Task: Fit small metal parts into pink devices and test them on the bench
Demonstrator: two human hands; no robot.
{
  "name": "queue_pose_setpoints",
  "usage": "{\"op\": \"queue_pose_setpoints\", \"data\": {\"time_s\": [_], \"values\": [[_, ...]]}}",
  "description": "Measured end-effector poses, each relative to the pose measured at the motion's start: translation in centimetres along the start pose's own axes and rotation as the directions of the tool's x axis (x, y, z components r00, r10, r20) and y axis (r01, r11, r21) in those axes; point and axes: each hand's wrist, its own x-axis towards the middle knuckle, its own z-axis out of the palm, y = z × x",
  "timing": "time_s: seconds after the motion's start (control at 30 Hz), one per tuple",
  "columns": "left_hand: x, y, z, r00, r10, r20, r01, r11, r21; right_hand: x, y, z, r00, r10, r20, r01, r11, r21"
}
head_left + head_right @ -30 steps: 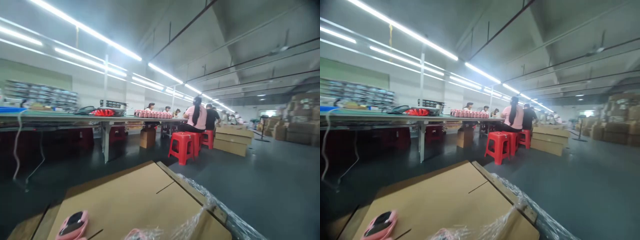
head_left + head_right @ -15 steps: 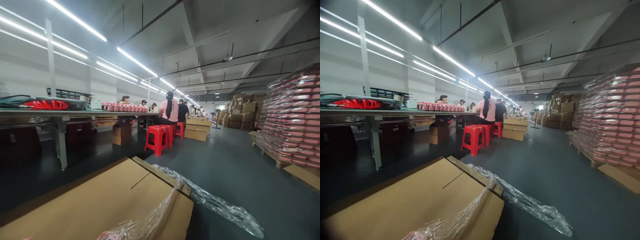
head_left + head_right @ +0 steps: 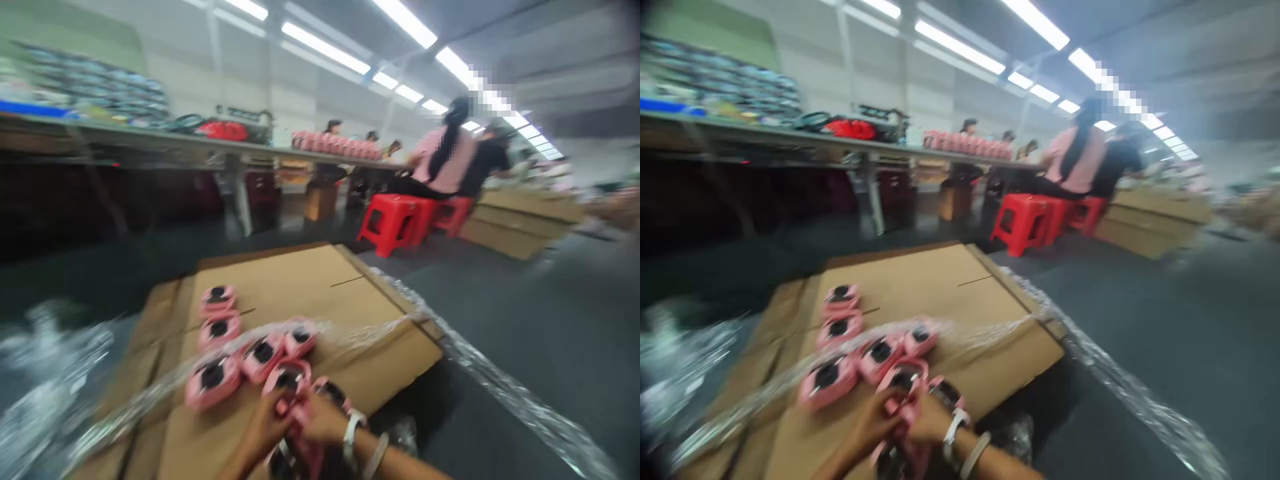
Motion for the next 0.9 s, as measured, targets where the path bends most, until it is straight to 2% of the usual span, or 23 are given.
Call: {"op": "queue_pose_setpoints", "data": {"time_s": [0.03,0.07,0.13,0.23,0.3,0.33,0.37,0.43,0.47,0.53,0.63,0.7,0.8,0.9], "values": [[-1.0,-1.2,-0.4,0.999,0.013,0.029,-0.012,0.998,-0.057,0.1,0.5,0.2,1.000,0.009,0.027,-0.009,1.000,0.004],[-1.5,-2.4,-1.1,1.000,-0.027,0.001,0.027,0.997,-0.077,0.2,1.2,0.2,0.999,0.011,0.051,-0.012,1.000,0.009],[-1.7,-5.1,-2.9,0.982,-0.128,-0.136,0.120,0.990,-0.067,0.6,2.5,-0.4,0.995,0.003,0.100,-0.005,1.000,0.018],[-1.1,-9.4,-6.4,0.878,-0.287,-0.384,0.320,0.947,0.023,0.7,4.2,-1.7,0.991,-0.035,0.129,0.030,0.999,0.036],[-0.7,-11.5,-8.5,0.819,-0.330,-0.470,0.417,0.905,0.091,0.4,4.7,-2.2,0.987,-0.084,0.135,0.086,0.996,-0.008],[-0.5,-12.1,-9.2,0.816,-0.327,-0.477,0.433,0.892,0.130,0.3,4.7,-2.2,0.986,-0.115,0.121,0.121,0.991,-0.049],[-0.3,-12.5,-9.6,0.834,-0.306,-0.459,0.424,0.889,0.176,0.1,4.6,-2.1,0.984,-0.147,0.099,0.157,0.983,-0.092],[0.1,-12.5,-9.4,0.901,-0.229,-0.367,0.342,0.898,0.278,0.0,4.1,-1.8,0.977,-0.201,0.066,0.209,0.964,-0.165],[0.3,-12.2,-8.8,0.932,-0.187,-0.311,0.289,0.900,0.327,0.0,3.8,-1.7,0.975,-0.214,0.064,0.223,0.956,-0.192],[0.3,-11.5,-7.1,0.967,-0.132,-0.218,0.214,0.885,0.413,0.2,3.3,-1.6,0.972,-0.221,0.085,0.235,0.946,-0.225],[-1.4,-10.4,-4.3,0.985,-0.112,-0.135,0.166,0.841,0.514,0.2,3.2,-1.9,0.968,-0.222,0.117,0.244,0.941,-0.233],[-3.5,-9.9,-3.4,0.993,-0.095,-0.070,0.118,0.825,0.553,0.1,3.4,-2.1,0.963,-0.236,0.129,0.259,0.941,-0.217],[-6.1,-9.1,-4.1,0.998,-0.057,0.037,0.029,0.844,0.535,-0.1,3.8,-2.1,0.963,-0.247,0.107,0.264,0.943,-0.201],[-5.7,-8.4,-6.1,0.995,-0.073,0.061,0.033,0.870,0.491,-0.1,3.8,-2.0,0.967,-0.243,0.079,0.254,0.945,-0.206]]}}
